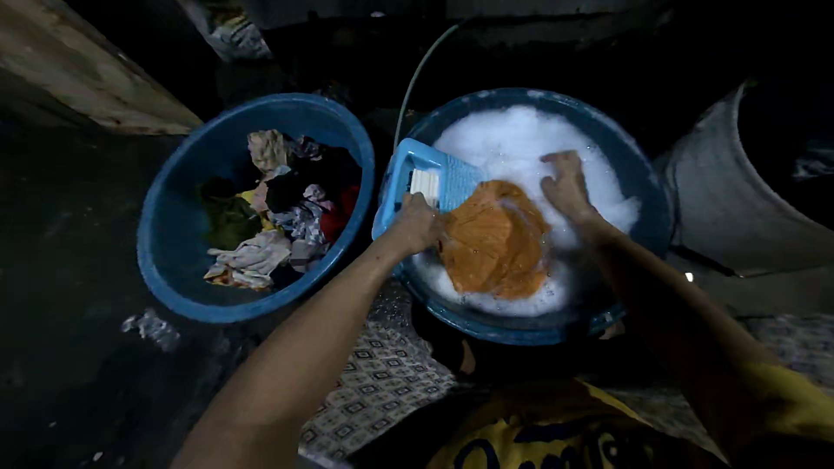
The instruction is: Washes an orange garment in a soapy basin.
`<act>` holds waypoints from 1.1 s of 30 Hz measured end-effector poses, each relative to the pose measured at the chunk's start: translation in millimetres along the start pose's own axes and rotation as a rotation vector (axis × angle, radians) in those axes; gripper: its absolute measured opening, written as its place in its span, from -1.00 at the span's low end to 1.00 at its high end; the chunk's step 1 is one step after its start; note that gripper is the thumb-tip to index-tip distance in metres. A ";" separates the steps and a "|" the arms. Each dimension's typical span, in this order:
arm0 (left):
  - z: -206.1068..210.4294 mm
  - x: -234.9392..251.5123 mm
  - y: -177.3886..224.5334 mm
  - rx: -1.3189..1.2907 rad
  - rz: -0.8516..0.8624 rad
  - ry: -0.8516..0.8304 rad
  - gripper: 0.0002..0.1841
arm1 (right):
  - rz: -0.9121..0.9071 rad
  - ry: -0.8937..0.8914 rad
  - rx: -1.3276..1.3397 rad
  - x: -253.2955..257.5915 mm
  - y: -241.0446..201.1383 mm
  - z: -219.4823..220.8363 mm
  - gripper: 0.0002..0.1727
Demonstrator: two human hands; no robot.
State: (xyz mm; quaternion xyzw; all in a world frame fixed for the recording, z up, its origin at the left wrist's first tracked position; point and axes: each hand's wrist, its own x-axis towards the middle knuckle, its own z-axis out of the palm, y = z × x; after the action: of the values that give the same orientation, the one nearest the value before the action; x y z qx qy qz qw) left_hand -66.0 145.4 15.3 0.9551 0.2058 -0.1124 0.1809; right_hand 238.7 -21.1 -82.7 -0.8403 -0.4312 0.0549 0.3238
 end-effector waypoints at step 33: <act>7.7 -12.9 -3.5 0.133 -0.093 0.057 -0.64 | 0.178 -0.490 -0.302 -39.2 41.8 10.0 -0.39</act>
State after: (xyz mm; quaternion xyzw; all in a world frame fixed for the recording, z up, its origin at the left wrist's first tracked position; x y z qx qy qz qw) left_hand -80.1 140.8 11.0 0.9572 0.2471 -0.1070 0.1058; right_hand 239.4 -63.4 -122.7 -0.8752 -0.4243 0.2198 0.0754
